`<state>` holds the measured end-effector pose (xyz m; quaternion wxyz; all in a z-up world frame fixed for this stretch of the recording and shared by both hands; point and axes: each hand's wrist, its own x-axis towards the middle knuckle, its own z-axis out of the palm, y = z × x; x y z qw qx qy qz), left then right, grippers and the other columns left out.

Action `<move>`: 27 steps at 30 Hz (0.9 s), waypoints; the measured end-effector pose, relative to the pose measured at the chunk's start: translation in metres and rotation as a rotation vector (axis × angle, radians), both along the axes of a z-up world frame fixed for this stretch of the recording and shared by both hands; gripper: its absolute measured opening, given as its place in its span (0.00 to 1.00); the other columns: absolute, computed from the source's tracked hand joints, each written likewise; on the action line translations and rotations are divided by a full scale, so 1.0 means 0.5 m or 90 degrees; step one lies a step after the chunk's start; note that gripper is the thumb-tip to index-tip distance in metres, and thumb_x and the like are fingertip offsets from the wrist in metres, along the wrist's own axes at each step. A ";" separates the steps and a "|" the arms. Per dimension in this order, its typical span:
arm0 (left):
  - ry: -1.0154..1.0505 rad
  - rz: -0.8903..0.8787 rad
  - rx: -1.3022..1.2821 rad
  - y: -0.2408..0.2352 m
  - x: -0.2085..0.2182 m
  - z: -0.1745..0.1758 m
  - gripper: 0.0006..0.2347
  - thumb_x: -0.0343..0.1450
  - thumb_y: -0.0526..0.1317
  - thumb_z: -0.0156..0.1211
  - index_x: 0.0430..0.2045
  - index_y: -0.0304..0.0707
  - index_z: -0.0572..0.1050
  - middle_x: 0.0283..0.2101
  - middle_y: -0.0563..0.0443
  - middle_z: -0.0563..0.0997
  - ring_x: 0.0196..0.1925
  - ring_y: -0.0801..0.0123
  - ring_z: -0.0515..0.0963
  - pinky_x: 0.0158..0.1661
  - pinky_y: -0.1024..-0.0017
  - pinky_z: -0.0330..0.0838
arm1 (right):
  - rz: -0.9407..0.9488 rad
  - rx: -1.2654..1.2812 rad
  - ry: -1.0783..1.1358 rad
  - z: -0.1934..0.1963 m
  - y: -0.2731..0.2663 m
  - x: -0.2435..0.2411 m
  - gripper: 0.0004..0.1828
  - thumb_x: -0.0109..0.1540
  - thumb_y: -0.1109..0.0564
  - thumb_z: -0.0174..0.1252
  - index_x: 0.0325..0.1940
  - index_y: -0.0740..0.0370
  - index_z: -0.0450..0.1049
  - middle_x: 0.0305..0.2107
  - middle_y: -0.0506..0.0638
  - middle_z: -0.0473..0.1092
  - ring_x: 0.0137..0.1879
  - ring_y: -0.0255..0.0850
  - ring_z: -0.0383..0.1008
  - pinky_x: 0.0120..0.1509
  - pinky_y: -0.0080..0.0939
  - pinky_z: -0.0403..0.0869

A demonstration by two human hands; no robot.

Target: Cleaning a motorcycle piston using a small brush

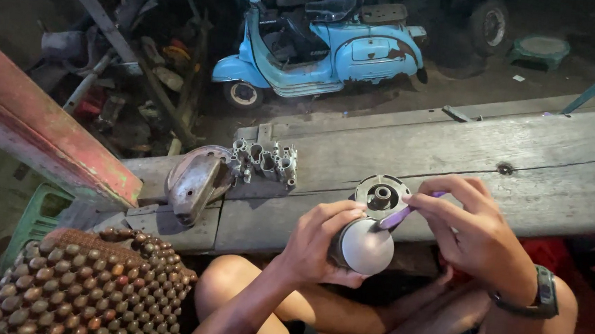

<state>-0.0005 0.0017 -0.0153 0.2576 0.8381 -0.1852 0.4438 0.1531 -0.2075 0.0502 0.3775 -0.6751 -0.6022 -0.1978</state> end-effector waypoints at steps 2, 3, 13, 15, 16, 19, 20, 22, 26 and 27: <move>-0.012 0.023 0.008 -0.005 -0.004 0.008 0.35 0.60 0.50 0.76 0.59 0.34 0.66 0.58 0.40 0.74 0.53 0.51 0.82 0.54 0.59 0.79 | 0.019 0.004 -0.002 0.008 0.003 -0.006 0.19 0.53 0.69 0.61 0.46 0.55 0.80 0.45 0.49 0.74 0.48 0.43 0.70 0.55 0.40 0.70; -0.018 0.045 0.014 -0.009 -0.008 0.010 0.35 0.60 0.49 0.76 0.59 0.32 0.67 0.56 0.39 0.75 0.49 0.52 0.82 0.50 0.60 0.79 | 0.036 0.006 0.001 0.010 0.001 -0.012 0.19 0.53 0.70 0.60 0.45 0.56 0.81 0.44 0.49 0.75 0.48 0.43 0.70 0.52 0.39 0.71; 0.008 0.054 0.010 -0.016 -0.012 0.019 0.35 0.65 0.49 0.73 0.60 0.23 0.65 0.54 0.34 0.77 0.48 0.47 0.82 0.50 0.58 0.79 | 0.025 0.015 -0.013 0.011 0.002 -0.013 0.18 0.54 0.68 0.61 0.46 0.56 0.81 0.44 0.49 0.75 0.46 0.43 0.70 0.53 0.40 0.70; 0.039 0.033 -0.014 -0.017 -0.013 0.018 0.34 0.68 0.50 0.67 0.62 0.21 0.62 0.54 0.31 0.76 0.48 0.45 0.82 0.51 0.57 0.78 | 0.051 0.004 0.002 0.014 -0.001 -0.020 0.18 0.54 0.67 0.61 0.46 0.55 0.81 0.45 0.49 0.75 0.46 0.44 0.72 0.51 0.39 0.72; 0.041 0.029 -0.013 -0.019 -0.020 0.018 0.34 0.68 0.50 0.67 0.62 0.21 0.62 0.54 0.31 0.76 0.48 0.45 0.82 0.51 0.57 0.78 | 0.047 0.005 0.003 0.015 -0.006 -0.021 0.18 0.54 0.67 0.61 0.46 0.55 0.81 0.45 0.49 0.75 0.46 0.44 0.72 0.51 0.39 0.72; 0.090 0.001 -0.072 -0.023 -0.027 0.021 0.36 0.64 0.47 0.68 0.64 0.24 0.61 0.58 0.35 0.75 0.52 0.49 0.81 0.53 0.60 0.76 | 0.008 0.018 -0.007 0.033 -0.015 -0.022 0.19 0.54 0.68 0.60 0.47 0.55 0.81 0.45 0.49 0.75 0.46 0.43 0.72 0.55 0.41 0.69; 0.108 -0.018 -0.104 -0.025 -0.029 0.020 0.36 0.65 0.48 0.66 0.65 0.26 0.59 0.58 0.35 0.74 0.53 0.48 0.80 0.54 0.59 0.75 | 0.013 0.026 -0.009 0.039 -0.019 -0.027 0.18 0.54 0.69 0.60 0.45 0.57 0.80 0.44 0.49 0.75 0.45 0.42 0.72 0.54 0.40 0.69; 0.118 -0.034 -0.134 -0.031 -0.025 0.031 0.36 0.66 0.49 0.64 0.66 0.28 0.58 0.59 0.35 0.72 0.53 0.47 0.78 0.55 0.59 0.74 | 0.022 0.037 -0.019 0.051 -0.022 -0.031 0.17 0.53 0.70 0.60 0.44 0.58 0.80 0.43 0.49 0.74 0.45 0.42 0.72 0.53 0.39 0.69; 0.100 -0.103 -0.166 -0.044 -0.032 0.047 0.33 0.68 0.53 0.60 0.64 0.29 0.59 0.57 0.35 0.70 0.52 0.49 0.76 0.56 0.59 0.72 | 0.045 0.028 -0.005 0.052 -0.023 -0.049 0.17 0.54 0.68 0.61 0.45 0.56 0.81 0.43 0.48 0.75 0.45 0.42 0.72 0.54 0.39 0.70; 0.112 -0.120 -0.170 -0.046 -0.036 0.047 0.34 0.67 0.52 0.61 0.64 0.31 0.59 0.56 0.36 0.70 0.51 0.50 0.76 0.55 0.59 0.73 | 0.047 0.027 -0.003 0.054 -0.024 -0.054 0.16 0.54 0.67 0.61 0.45 0.55 0.80 0.43 0.48 0.74 0.45 0.41 0.72 0.54 0.39 0.69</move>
